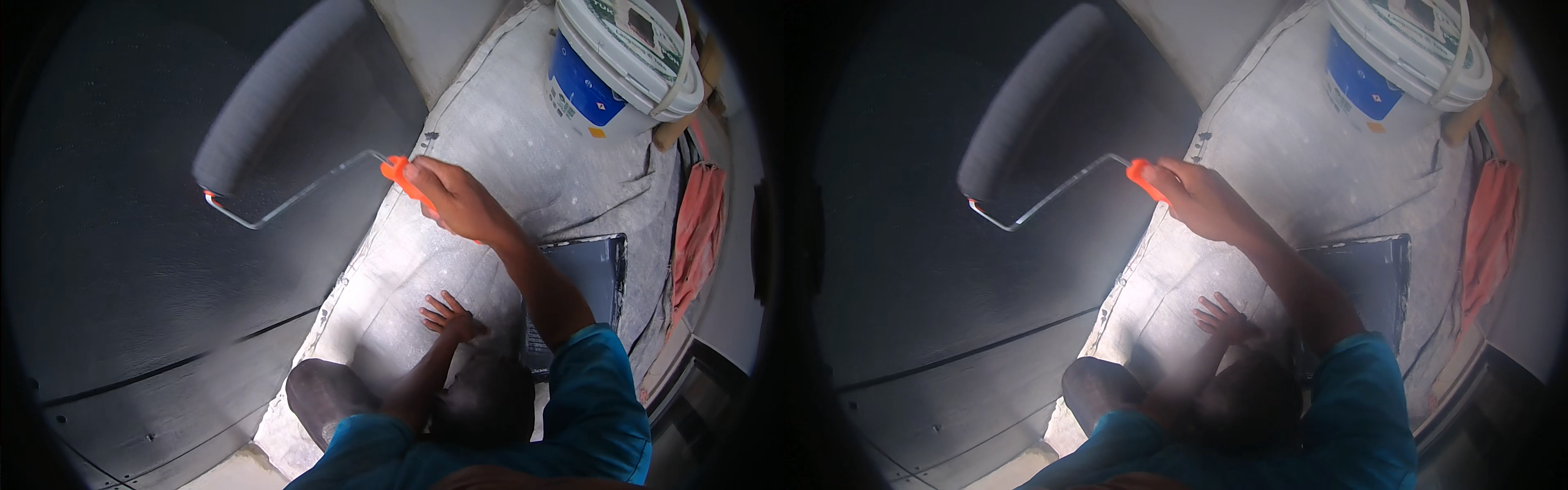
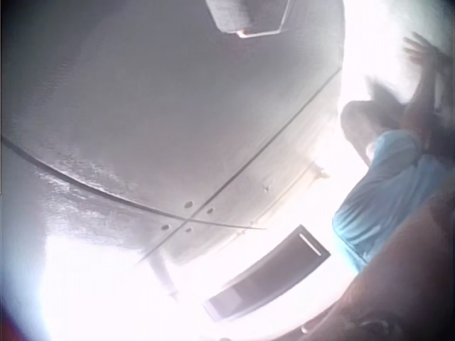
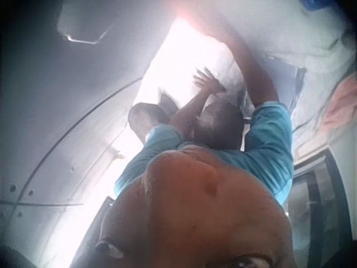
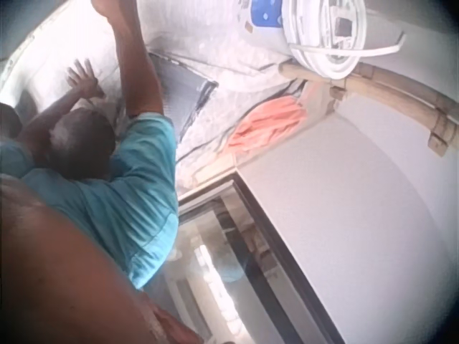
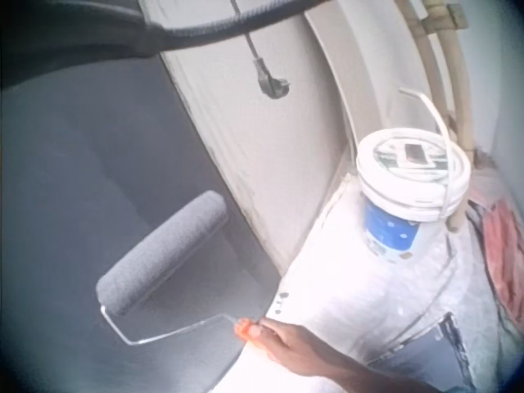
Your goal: The person paints a curved ceiling using a paint roller and a paint tray. They repeatedly load the roller with paint and apply it to the ceiling surface while kneeling on a protective sheet.
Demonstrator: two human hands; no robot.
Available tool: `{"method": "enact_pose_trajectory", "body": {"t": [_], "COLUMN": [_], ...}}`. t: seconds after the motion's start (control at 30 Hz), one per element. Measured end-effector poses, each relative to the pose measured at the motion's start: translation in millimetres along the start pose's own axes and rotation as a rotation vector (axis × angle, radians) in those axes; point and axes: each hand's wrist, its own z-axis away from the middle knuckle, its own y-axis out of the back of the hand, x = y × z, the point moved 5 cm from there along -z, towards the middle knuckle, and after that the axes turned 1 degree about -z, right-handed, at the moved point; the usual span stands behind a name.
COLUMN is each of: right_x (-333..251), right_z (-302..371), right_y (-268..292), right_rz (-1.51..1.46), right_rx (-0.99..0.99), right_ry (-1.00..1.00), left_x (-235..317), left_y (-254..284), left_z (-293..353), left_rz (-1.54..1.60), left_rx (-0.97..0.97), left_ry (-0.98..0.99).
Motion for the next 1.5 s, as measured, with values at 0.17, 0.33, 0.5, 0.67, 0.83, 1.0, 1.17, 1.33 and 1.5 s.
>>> {"method": "enact_pose_trajectory", "body": {"t": [0.17, 0.33, 0.5, 0.67, 0.83, 1.0, 1.17, 1.33, 1.5], "right_x": [-41.7, 3.3, 121.9, 196.2, 239.3, 241.0, 196.6, 121.2, 36.5], "right_z": [-19.9, -5.3, -1.9, -6.7, -9.8, -11.3, -4.0, -7.0, -6.5], "right_y": [15.3, 30.6, 61.4, 75.7, 80.2, 77.8, 79.2, 56.7, 57.2], "right_rz": [0.115, 0.136, 0.291, 0.343, 0.367, 0.496, 0.420, 0.182, 0.056], "right_rx": [0.041, 0.093, 0.103, 0.112, 0.109, 0.120, 0.110, 0.068, 0.077], "right_ry": [0.137, 0.000, -0.159, -0.244, -0.415, -0.345, -0.247, -0.181, -0.117], "left_x": [7.0, -10.6, -0.6, -1.5, 1.0, -3.5, -5.5, -5.9, -1.2], "left_y": [29.4, -17.9, 28.7, 31.5, 38.7, -5.9, -10.8, -21.8, -20.6], "left_z": [-19.9, 17.4, -26.6, -26.5, -36.1, 8.5, -1.3, 13.7, 5.2], "left_rz": [-0.204, -0.145, 0.048, 0.025, 0.003, -0.213, -0.033, -0.439, -0.134], "left_rx": [-0.630, -0.664, -1.268, -1.298, -1.297, -0.386, -0.760, -0.458, -0.087], "left_ry": [-0.171, -0.114, -0.028, -0.031, -0.046, -0.108, -0.067, -0.082, -0.066]}}
